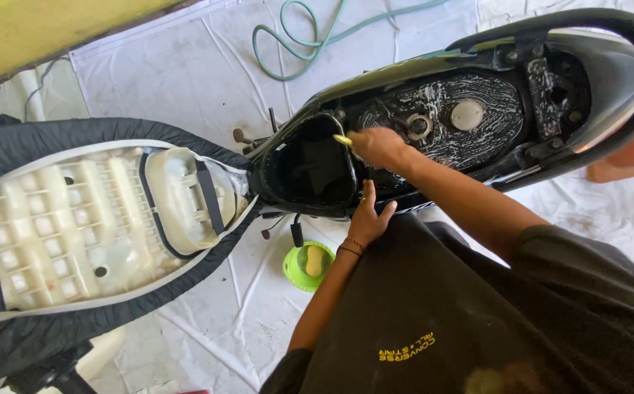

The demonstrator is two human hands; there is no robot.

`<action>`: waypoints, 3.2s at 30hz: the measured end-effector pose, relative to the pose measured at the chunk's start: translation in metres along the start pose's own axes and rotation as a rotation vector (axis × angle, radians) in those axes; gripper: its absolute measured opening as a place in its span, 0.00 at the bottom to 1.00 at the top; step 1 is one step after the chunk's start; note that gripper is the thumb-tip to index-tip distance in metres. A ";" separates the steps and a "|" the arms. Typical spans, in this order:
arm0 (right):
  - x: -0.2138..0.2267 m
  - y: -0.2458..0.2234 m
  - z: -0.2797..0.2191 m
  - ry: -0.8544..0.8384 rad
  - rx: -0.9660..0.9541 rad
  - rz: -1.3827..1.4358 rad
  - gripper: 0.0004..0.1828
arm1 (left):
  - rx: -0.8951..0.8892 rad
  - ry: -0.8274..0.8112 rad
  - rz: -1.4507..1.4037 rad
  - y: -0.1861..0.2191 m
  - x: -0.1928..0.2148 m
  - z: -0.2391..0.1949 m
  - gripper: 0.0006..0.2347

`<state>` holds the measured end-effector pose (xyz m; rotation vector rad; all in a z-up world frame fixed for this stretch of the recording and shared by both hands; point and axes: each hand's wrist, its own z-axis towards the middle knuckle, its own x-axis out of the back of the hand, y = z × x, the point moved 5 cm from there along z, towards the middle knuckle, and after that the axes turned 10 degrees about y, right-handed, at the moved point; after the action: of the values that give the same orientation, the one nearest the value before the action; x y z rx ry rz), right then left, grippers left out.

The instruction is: The person scrubs the interior of a scooter's storage compartment using a yellow sponge. They repeatedly dip the sponge into a green bucket of soapy water and scrub the black plastic surfaces, focusing on the floor and side walls of the compartment.

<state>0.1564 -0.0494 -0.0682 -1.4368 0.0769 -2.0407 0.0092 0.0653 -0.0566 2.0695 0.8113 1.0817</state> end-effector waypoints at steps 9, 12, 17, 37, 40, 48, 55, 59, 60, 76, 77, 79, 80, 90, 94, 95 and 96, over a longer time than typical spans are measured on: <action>0.048 0.005 -0.016 -0.288 0.063 0.155 0.12 | -0.078 0.030 0.032 -0.019 -0.006 -0.001 0.42; 0.061 0.014 -0.005 -0.419 -0.148 0.198 0.13 | -0.082 0.049 -0.021 -0.017 0.002 -0.004 0.41; -0.030 -0.019 -0.020 -0.404 0.017 0.136 0.11 | -0.003 0.030 -0.030 -0.025 -0.004 0.000 0.40; 0.047 -0.074 -0.114 -0.115 0.114 0.165 0.18 | 0.000 -0.043 -1.006 -0.057 -0.007 0.007 0.40; 0.043 -0.064 -0.125 -0.096 0.130 0.177 0.18 | -0.054 -0.065 -0.993 -0.072 -0.005 0.019 0.34; 0.118 0.022 -0.159 0.010 -0.309 0.079 0.15 | -0.057 -0.095 -0.779 -0.047 -0.010 0.003 0.42; 0.041 -0.033 -0.077 0.181 -0.197 0.037 0.14 | -0.103 -0.033 -0.817 -0.029 -0.006 0.004 0.39; -0.008 -0.019 -0.069 0.304 -0.129 -0.052 0.12 | -0.130 0.018 -0.783 -0.048 -0.019 0.014 0.37; 0.008 -0.022 -0.069 0.310 -0.134 -0.061 0.12 | -0.137 0.008 -0.781 -0.025 -0.015 0.011 0.37; 0.091 0.005 -0.149 0.347 -0.538 0.038 0.11 | -0.658 0.012 0.593 0.053 -0.044 0.020 0.39; 0.083 0.000 -0.145 0.339 -0.556 0.140 0.08 | -0.690 0.049 0.621 0.052 -0.044 0.020 0.41; 0.060 0.077 -0.191 0.341 -0.633 -0.084 0.11 | -0.732 0.006 0.597 0.055 -0.050 0.026 0.41; 0.049 0.115 -0.216 0.337 -0.702 -0.305 0.14 | -0.768 -0.034 0.574 0.055 -0.053 0.027 0.42; 0.188 0.126 -0.104 0.373 -0.580 -0.423 0.09 | -0.642 -0.222 0.645 0.078 -0.089 0.055 0.39; 0.128 0.162 -0.058 0.361 -0.403 -0.182 0.12 | -0.700 -0.190 0.659 0.088 -0.100 0.057 0.40; 0.115 0.174 -0.048 0.385 -0.355 -0.237 0.12 | -0.699 -0.203 0.644 0.092 -0.104 0.062 0.40; 0.115 0.164 -0.036 0.387 -0.351 -0.238 0.12 | -0.702 -0.199 0.644 0.099 -0.104 0.064 0.40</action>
<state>0.1773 -0.2510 -0.0510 -1.2726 0.4653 -2.5819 0.0372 -0.0888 -0.0549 1.7822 -0.3481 1.2212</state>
